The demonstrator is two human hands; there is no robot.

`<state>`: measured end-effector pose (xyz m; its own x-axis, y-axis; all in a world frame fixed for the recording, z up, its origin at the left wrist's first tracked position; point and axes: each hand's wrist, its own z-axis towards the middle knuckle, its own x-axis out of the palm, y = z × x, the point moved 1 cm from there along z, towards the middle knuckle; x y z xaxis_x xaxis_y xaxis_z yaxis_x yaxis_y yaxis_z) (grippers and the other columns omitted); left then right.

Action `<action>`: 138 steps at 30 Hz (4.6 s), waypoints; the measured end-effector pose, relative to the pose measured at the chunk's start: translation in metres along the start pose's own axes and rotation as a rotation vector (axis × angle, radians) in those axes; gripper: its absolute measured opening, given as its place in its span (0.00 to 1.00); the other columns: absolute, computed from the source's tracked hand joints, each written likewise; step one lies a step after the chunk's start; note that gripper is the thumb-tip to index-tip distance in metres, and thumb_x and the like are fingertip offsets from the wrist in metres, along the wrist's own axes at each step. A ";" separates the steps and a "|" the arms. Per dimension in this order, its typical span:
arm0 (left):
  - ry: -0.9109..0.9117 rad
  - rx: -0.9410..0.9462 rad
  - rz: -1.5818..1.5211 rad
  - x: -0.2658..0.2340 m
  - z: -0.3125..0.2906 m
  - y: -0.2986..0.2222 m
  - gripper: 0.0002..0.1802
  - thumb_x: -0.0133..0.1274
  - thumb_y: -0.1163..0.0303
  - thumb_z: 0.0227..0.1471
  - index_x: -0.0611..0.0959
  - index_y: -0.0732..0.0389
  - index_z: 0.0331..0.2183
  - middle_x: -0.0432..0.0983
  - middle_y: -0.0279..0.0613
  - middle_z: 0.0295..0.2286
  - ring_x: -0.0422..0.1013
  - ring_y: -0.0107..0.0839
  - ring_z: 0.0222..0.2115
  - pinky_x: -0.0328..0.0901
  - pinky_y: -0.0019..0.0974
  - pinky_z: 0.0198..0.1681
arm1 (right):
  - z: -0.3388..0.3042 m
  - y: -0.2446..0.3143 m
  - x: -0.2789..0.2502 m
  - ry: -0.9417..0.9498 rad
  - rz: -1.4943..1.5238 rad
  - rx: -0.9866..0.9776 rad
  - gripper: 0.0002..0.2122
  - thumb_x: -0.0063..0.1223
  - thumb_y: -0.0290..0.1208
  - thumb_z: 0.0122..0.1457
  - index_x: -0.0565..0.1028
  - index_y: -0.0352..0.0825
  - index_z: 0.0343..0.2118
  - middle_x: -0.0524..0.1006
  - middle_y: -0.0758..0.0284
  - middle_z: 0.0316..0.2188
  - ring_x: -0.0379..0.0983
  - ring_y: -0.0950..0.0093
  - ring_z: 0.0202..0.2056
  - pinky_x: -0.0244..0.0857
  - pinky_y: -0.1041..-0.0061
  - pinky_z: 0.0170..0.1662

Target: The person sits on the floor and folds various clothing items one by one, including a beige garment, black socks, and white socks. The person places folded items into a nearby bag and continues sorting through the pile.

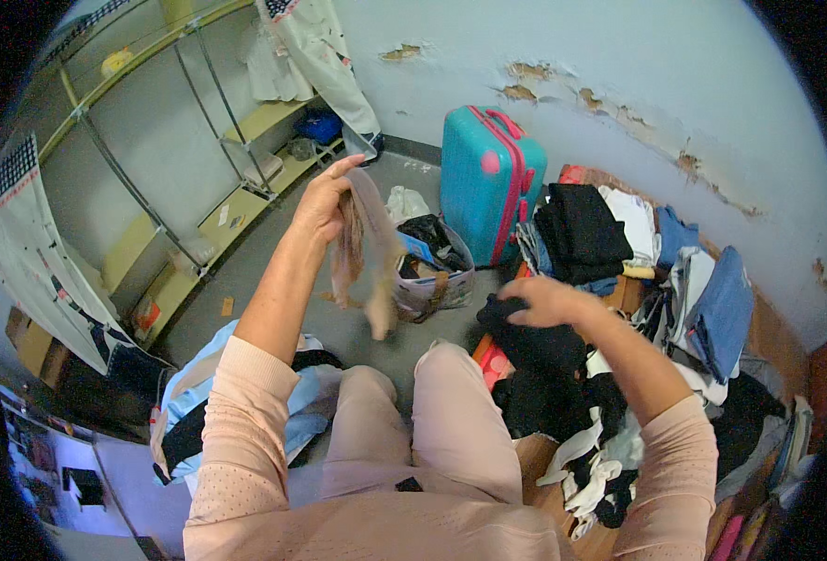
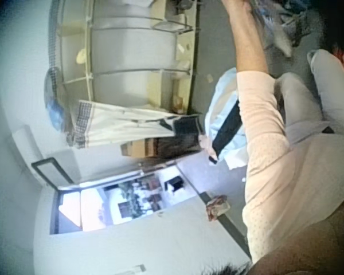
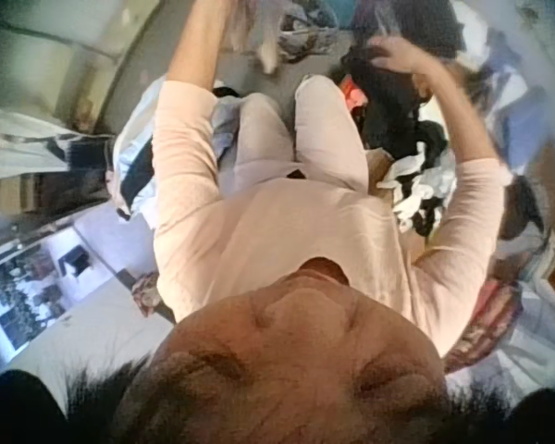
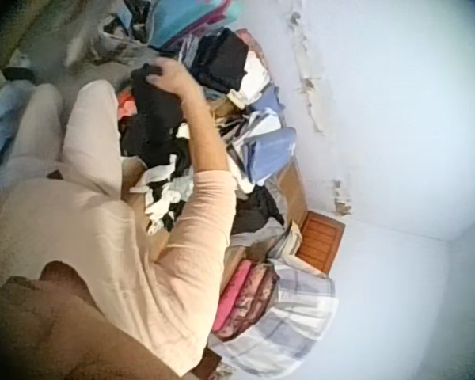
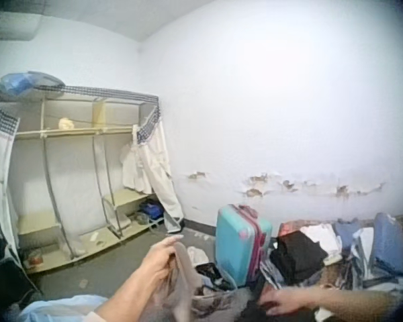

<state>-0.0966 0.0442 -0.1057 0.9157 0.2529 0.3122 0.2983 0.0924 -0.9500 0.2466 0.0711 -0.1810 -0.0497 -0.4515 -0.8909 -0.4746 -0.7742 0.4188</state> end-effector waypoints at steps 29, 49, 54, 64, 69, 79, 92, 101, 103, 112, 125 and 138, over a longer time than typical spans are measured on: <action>0.358 -0.038 -0.751 0.058 -0.096 0.063 0.31 0.43 0.83 0.51 0.64 0.53 0.57 0.60 0.40 0.54 0.55 0.38 0.57 0.46 0.53 0.61 | 0.063 0.012 0.129 -1.457 1.768 0.129 0.10 0.46 0.26 0.58 0.71 0.31 0.42 0.76 0.63 0.38 0.71 0.74 0.41 0.64 0.72 0.48; 0.237 -0.127 -0.698 0.014 -0.079 0.114 0.20 0.42 0.73 0.58 0.69 0.56 0.53 0.66 0.34 0.31 0.59 0.24 0.25 0.60 0.31 0.32 | -0.065 -0.018 0.123 -0.587 0.734 0.281 0.21 0.60 0.31 0.46 0.72 0.40 0.47 0.76 0.62 0.38 0.72 0.70 0.43 0.61 0.70 0.46; 0.082 0.008 -0.001 -0.059 -0.114 0.091 0.16 0.52 0.69 0.54 0.74 0.63 0.44 0.60 0.27 0.18 0.49 0.17 0.14 0.46 0.24 0.17 | -0.055 -0.029 0.224 -0.445 0.299 0.291 0.24 0.60 0.29 0.41 0.73 0.41 0.46 0.77 0.62 0.36 0.70 0.60 0.43 0.59 0.66 0.47; -0.297 0.103 0.851 -0.129 -0.011 0.079 0.13 0.47 0.59 0.50 0.77 0.58 0.24 0.67 0.34 0.18 0.66 0.26 0.21 0.61 0.32 0.25 | -0.047 0.020 0.120 -0.348 1.742 0.180 0.19 0.47 0.38 0.60 0.70 0.29 0.48 0.76 0.63 0.30 0.72 0.77 0.26 0.66 0.79 0.30; 0.103 0.539 1.078 -0.008 -0.025 0.098 0.24 0.48 0.79 0.39 0.78 0.54 0.43 0.73 0.42 0.36 0.71 0.35 0.36 0.66 0.36 0.42 | -0.031 0.024 0.132 -0.466 2.054 0.129 0.26 0.34 0.53 0.62 0.68 0.33 0.51 0.76 0.60 0.34 0.71 0.75 0.31 0.66 0.76 0.33; 0.399 0.612 1.086 0.057 -0.168 0.190 0.19 0.62 0.58 0.36 0.78 0.58 0.31 0.72 0.43 0.28 0.68 0.44 0.30 0.61 0.41 0.31 | 0.003 0.061 0.144 -0.384 2.082 0.252 0.23 0.42 0.44 0.62 0.64 0.35 0.54 0.69 0.63 0.50 0.69 0.68 0.48 0.63 0.67 0.52; 0.293 -0.085 0.359 0.008 -0.175 0.210 0.14 0.58 0.74 0.43 0.77 0.65 0.36 0.73 0.40 0.29 0.69 0.26 0.28 0.65 0.30 0.32 | -0.011 0.080 0.144 -0.284 1.305 0.275 0.34 0.50 0.12 0.44 0.59 0.36 0.58 0.67 0.67 0.47 0.66 0.78 0.45 0.60 0.82 0.47; 0.230 -0.082 0.444 0.014 -0.190 0.219 0.23 0.59 0.67 0.44 0.74 0.62 0.43 0.76 0.44 0.34 0.74 0.33 0.33 0.67 0.34 0.36 | -0.002 0.073 0.164 -0.397 1.139 0.419 0.18 0.49 0.23 0.55 0.68 0.34 0.50 0.76 0.72 0.34 0.70 0.83 0.35 0.63 0.85 0.39; 0.228 -0.036 0.653 0.012 -0.193 0.209 0.23 0.57 0.65 0.42 0.74 0.61 0.43 0.75 0.51 0.35 0.73 0.45 0.35 0.67 0.38 0.39 | 0.000 0.094 0.150 -0.426 1.284 0.456 0.17 0.49 0.26 0.57 0.68 0.34 0.51 0.76 0.71 0.35 0.70 0.82 0.36 0.63 0.84 0.40; 0.321 0.469 0.883 0.035 -0.207 0.190 0.29 0.55 0.64 0.45 0.68 0.62 0.50 0.70 0.48 0.37 0.70 0.45 0.32 0.65 0.38 0.40 | 0.010 0.123 0.137 -0.618 1.572 0.372 0.21 0.49 0.20 0.56 0.65 0.34 0.54 0.72 0.65 0.45 0.69 0.76 0.44 0.63 0.79 0.48; 0.147 0.295 0.605 0.009 -0.144 0.169 0.46 0.62 0.68 0.39 0.58 0.57 0.58 0.64 0.48 0.50 0.66 0.37 0.45 0.67 0.40 0.42 | 0.015 0.132 -0.076 -0.271 0.214 -0.116 0.19 0.47 0.20 0.39 0.73 0.30 0.39 0.76 0.57 0.28 0.76 0.65 0.30 0.68 0.74 0.37; 0.062 -0.314 -0.302 -0.080 -0.058 0.154 0.18 0.42 0.65 0.58 0.72 0.59 0.49 0.74 0.43 0.42 0.71 0.35 0.42 0.64 0.40 0.49 | -0.112 0.065 -0.105 -0.682 0.549 0.210 0.22 0.56 0.24 0.43 0.72 0.30 0.45 0.74 0.63 0.41 0.70 0.74 0.45 0.64 0.74 0.48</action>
<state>-0.1081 -0.0181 -0.2771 0.7863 0.2001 0.5846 0.6140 -0.1465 -0.7756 0.3194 0.0190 -0.0404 -0.7958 -0.3209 -0.5135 -0.3779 -0.3994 0.8353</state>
